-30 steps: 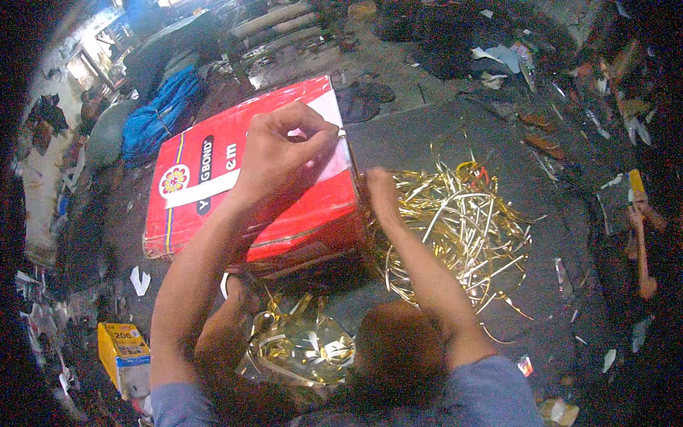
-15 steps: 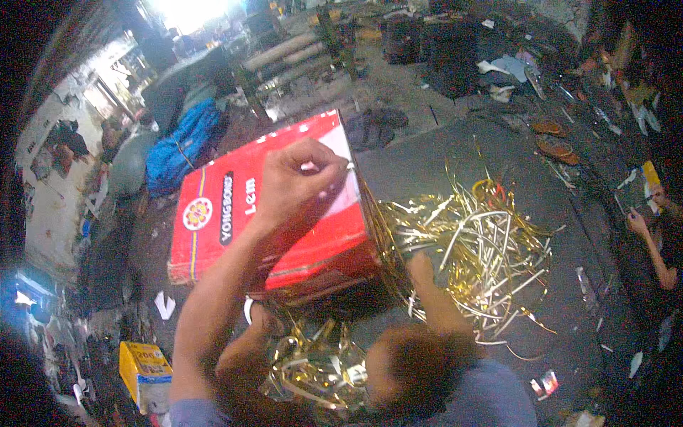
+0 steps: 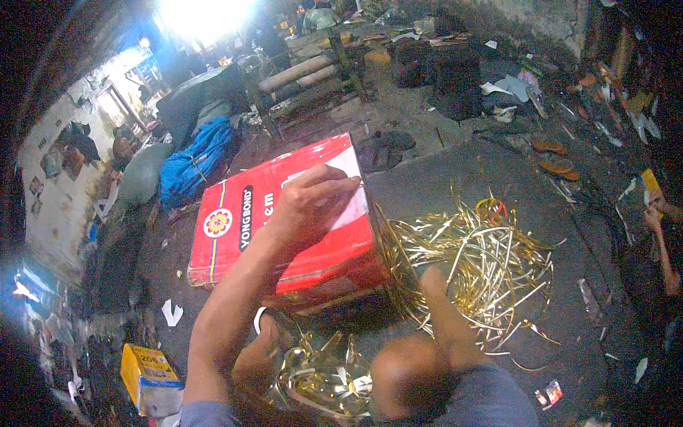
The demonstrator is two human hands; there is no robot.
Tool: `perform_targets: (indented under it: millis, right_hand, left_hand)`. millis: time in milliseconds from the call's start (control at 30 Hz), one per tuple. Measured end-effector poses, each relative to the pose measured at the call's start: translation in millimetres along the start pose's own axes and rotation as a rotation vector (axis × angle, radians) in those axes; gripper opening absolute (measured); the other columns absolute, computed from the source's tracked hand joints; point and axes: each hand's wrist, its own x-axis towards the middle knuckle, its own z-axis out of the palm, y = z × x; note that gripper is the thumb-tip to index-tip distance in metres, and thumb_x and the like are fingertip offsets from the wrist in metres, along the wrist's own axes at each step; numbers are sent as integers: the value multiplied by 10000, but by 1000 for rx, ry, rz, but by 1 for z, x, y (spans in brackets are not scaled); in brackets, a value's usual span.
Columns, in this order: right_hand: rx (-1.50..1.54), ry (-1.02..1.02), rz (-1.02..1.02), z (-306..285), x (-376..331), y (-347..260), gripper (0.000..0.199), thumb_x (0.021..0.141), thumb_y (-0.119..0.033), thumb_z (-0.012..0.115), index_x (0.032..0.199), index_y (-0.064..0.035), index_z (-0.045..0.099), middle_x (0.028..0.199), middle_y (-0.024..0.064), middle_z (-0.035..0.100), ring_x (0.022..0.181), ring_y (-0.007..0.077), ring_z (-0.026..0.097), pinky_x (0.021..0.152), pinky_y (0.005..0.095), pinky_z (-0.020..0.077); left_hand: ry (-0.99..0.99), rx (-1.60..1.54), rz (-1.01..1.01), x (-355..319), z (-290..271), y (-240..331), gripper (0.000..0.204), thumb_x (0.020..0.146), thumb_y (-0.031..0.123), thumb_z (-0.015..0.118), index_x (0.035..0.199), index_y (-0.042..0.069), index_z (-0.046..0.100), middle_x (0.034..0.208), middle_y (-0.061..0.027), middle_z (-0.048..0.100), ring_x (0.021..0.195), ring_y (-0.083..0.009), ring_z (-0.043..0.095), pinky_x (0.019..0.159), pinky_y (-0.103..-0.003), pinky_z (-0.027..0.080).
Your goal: The person sits on the floor and wraps a red cardboard box with white and gold ribbons. They repeatedly pull ribbon from a pile, place it across the box, and tuck the ends under the box to secure it.
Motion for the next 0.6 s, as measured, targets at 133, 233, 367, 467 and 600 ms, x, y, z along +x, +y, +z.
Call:
perform_targets:
  millis: [133, 233, 367, 467, 600]
  right_hand:
    - [134, 64, 156, -17, -23, -18, 265, 913, -194, 609, 1036, -19, 765, 1064, 236, 740, 996, 424, 715, 837, 531, 586]
    - [188, 110, 207, -36, -38, -17, 245, 885, -178, 635, 1006, -4, 759, 1023, 240, 739, 939, 429, 715, 798, 536, 581]
    - [225, 172, 187, -54, -49, -24, 224, 848, -156, 670, 966, 15, 751, 967, 246, 738, 863, 436, 716, 745, 542, 574]
    - [13, 207, 78, -51, -47, -19, 257, 969, -156, 510, 955, -40, 739, 1070, 229, 731, 1005, 414, 722, 818, 541, 587]
    - [131, 85, 323, -100, -72, -21, 330, 964, -188, 497, 1110, 51, 672, 1122, 316, 718, 1078, 478, 701, 895, 581, 561]
  left_hand:
    - [-5, 108, 56, -9, -2, -8, 217, 883, -14, 747, 1091, 43, 773, 977, -115, 725, 873, -259, 733, 760, -372, 610]
    - [21, 103, 48, -9, -1, -5, 213, 873, -12, 750, 1080, 38, 769, 972, -113, 731, 872, -259, 734, 762, -367, 613]
    - [56, 146, 44, -22, -2, -8, 171, 883, 50, 761, 1052, 70, 772, 972, -118, 728, 851, -295, 737, 734, -388, 619]
    - [41, 281, 70, -35, -3, -12, 192, 904, 111, 721, 1087, 78, 774, 1038, -105, 738, 921, -296, 726, 750, -377, 609]
    - [-80, 408, 182, -21, 1, -6, 554, 1001, 475, 541, 1334, 54, 677, 1427, -173, 624, 1438, -393, 449, 1195, -510, 358]
